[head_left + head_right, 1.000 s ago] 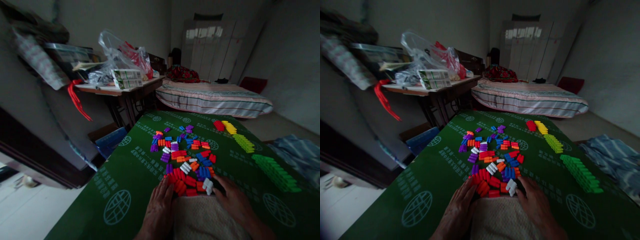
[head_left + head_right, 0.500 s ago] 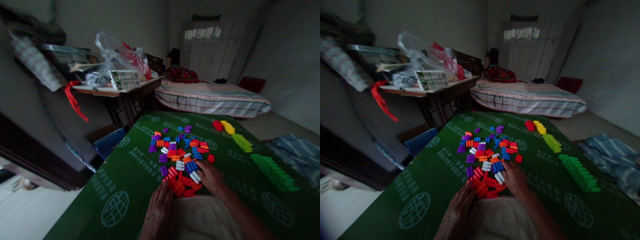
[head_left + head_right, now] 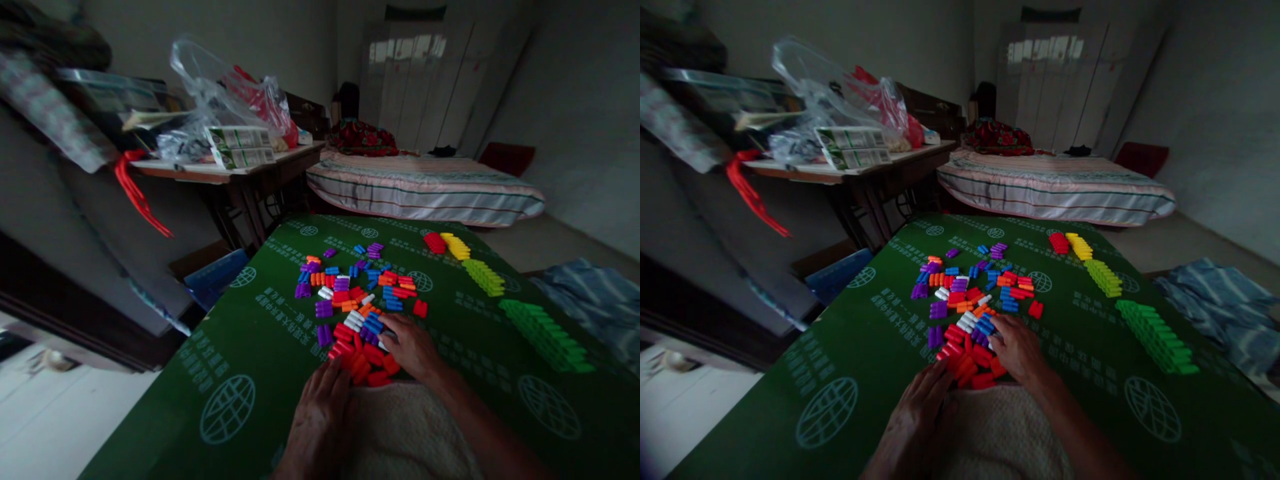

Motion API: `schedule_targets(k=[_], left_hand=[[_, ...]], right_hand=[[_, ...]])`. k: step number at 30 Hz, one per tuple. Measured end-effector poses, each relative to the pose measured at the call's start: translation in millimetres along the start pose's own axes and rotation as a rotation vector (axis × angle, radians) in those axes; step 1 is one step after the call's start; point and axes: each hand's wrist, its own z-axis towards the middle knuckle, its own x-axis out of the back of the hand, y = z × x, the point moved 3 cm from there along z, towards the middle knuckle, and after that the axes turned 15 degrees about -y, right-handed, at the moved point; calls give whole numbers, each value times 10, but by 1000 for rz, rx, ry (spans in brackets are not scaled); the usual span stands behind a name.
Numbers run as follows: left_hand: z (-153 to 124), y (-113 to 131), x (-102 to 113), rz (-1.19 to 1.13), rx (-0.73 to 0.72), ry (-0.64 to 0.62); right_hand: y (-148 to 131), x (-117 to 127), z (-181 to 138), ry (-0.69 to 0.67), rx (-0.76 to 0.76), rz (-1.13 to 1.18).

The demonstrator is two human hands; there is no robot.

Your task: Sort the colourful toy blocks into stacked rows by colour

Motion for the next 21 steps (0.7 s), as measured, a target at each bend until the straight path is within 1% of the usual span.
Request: schedule_targets(k=[4,6,10,13,16,18,19,21], left_hand=[[63,-1,44,-80,-10,-75],[76,-10,56,-111,-14,-83],[79,-60,81,-114,-43,-21],[97,-152,119,-114,-48,-5],[152,-312,139,-124,-19,-9],[224,-469,117,-137,29,-62],[271,-565,93,-152,72,-116],[375,-787,31,-201,204,-276]], right_hand=[[47,79,36,8,-142,-78],[52,118,60,2,-205,-116],[20,149,107,-35,-275,-184],[-7,119,129,-32,-278,-218],[-23,65,141,15,-216,-229],[-24,34,147,43,-171,-222],[-25,24,151,52,-152,-218],[-32,19,165,60,-127,-219]])
